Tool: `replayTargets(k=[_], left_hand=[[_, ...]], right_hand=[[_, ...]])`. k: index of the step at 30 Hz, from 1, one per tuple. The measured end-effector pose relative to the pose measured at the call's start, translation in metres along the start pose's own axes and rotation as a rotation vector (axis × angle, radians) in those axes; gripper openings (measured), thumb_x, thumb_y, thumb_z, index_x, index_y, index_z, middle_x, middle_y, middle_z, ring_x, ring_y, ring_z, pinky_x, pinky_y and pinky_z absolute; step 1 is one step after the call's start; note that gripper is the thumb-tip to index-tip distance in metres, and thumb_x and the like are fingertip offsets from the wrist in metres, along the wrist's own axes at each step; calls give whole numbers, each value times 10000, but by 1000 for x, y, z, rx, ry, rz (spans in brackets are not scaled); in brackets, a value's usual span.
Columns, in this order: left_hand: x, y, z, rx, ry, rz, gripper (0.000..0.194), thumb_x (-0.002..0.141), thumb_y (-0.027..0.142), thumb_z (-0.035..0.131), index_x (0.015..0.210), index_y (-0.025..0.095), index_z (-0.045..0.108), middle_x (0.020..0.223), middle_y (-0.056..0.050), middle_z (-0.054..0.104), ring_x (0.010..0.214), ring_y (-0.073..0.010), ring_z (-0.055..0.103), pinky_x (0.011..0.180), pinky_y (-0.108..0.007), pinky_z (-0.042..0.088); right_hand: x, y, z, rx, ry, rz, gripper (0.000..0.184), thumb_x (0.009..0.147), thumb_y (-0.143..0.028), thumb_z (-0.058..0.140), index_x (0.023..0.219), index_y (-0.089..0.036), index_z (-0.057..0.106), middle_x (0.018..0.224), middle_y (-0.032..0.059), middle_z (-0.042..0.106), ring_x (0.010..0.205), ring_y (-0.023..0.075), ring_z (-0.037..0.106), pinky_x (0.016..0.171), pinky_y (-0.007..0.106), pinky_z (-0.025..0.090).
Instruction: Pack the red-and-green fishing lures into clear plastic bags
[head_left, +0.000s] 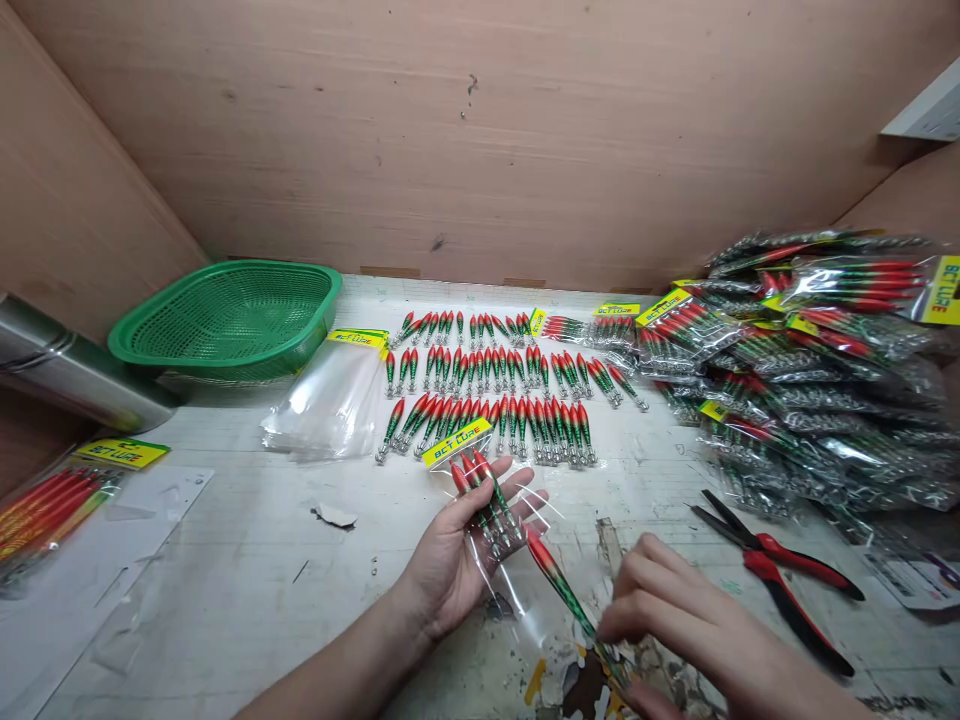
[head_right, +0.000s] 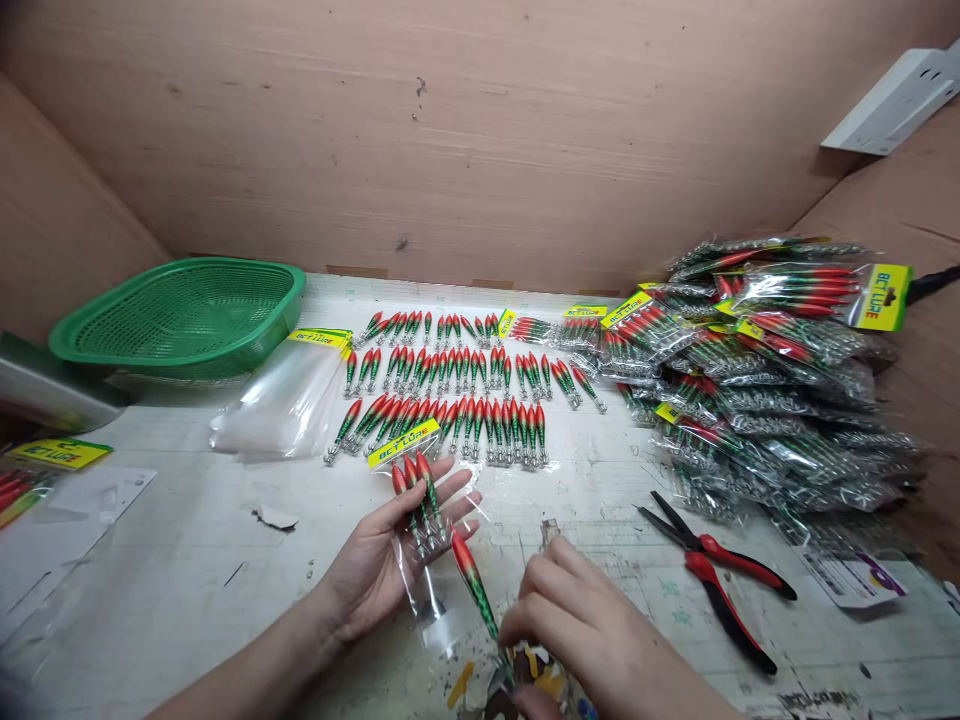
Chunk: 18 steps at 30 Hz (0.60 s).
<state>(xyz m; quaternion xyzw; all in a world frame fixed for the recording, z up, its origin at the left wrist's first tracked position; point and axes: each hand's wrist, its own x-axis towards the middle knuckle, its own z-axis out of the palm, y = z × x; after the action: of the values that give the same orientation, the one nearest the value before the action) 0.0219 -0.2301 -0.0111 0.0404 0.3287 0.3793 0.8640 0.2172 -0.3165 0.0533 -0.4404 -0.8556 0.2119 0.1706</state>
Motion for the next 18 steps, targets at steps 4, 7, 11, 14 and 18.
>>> replayTargets(k=[4,7,11,14,18], left_hand=[[-2,0,3,28,28,5,407,846,182,568,1244,113,521,1178,-148,653,1016,-290,650,896,-436,525],[-3,-1,5,42,40,5,393,853,185,555,1237,109,532,1142,-152,669,1000,-281,658,893,-427,525],[-4,-1,7,56,40,-6,336,853,189,552,1173,89,581,1089,-146,692,973,-263,668,884,-389,530],[-4,-1,6,60,39,-7,337,849,191,561,1174,105,582,1074,-129,701,947,-248,677,885,-380,530],[-3,0,5,51,36,-4,329,860,189,545,1173,95,580,1059,-136,705,947,-244,677,910,-388,516]], right_hand=[[22,4,22,-180,258,-15,167,832,-94,503,959,-173,576,776,47,564,732,174,499,634,300,462],[32,3,28,-275,386,-26,205,851,-80,485,999,-153,606,722,44,559,688,168,468,598,296,415],[38,-1,33,-293,507,-29,204,864,-84,505,1014,-150,626,678,32,561,667,160,465,607,302,379],[41,-1,41,-264,582,-4,145,848,-63,538,923,-151,626,681,31,568,677,159,471,630,309,364],[43,2,52,-215,628,44,99,826,-53,572,849,-147,595,683,30,537,680,157,466,630,303,351]])
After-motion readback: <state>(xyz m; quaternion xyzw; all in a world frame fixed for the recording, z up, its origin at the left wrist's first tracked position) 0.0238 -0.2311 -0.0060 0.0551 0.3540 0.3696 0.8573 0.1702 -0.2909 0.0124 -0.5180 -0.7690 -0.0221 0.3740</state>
